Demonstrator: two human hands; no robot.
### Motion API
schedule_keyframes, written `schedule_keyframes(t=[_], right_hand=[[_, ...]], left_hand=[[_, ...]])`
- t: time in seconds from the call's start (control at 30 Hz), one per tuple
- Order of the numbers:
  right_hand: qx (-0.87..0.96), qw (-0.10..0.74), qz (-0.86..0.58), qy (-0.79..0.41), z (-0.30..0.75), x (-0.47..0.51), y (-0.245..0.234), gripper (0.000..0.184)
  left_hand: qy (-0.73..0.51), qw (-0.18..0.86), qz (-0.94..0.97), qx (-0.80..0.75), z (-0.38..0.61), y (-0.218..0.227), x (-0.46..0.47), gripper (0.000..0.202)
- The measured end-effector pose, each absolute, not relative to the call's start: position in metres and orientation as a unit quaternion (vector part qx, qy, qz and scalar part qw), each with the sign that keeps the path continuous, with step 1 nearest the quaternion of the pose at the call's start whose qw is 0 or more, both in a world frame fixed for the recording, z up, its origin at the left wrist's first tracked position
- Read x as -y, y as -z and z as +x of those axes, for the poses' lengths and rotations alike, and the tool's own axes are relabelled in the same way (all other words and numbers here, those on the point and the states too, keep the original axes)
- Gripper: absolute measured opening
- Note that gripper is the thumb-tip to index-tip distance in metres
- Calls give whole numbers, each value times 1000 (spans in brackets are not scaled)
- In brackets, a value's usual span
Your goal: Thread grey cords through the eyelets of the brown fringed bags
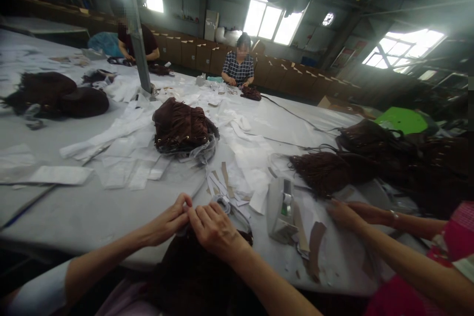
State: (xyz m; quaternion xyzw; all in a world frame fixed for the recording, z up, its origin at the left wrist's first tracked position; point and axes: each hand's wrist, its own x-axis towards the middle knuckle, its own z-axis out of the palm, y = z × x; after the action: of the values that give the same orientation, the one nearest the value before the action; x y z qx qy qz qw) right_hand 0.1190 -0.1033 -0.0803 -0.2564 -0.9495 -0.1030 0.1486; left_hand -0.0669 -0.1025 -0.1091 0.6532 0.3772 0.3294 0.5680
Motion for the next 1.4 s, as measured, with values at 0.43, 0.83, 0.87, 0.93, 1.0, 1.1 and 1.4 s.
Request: schedule_keyframes(t=[0.43,0.83,0.87,0.93,1.0,1.1,1.4], right_hand=[[940,113,-306,97,97,74,99,32],[921,63,-375,89,84,103,131,15],[917,62,-383,91,84,103,129,19],[906,58,-411,84,82,102,127,25],[898,57,-436,32,82,99,123,29],[877,130,-440,-142,100,94,109,37],[513,307,-729,-334,193,138,130,47]], left_hand=[[-422,544,546,-477,-64,123,77,29],[-404,676,413,-458,-68,163,98,35],[-401,672,421,-458,-69,161,100,36],[-389,647,465,-462,-71,158,105,44],[-374,600,529,-470,-71,159,109,57],[-376,523,581,-497,-75,164,112,59],[-444,536,459,-552,-99,185,109,51]])
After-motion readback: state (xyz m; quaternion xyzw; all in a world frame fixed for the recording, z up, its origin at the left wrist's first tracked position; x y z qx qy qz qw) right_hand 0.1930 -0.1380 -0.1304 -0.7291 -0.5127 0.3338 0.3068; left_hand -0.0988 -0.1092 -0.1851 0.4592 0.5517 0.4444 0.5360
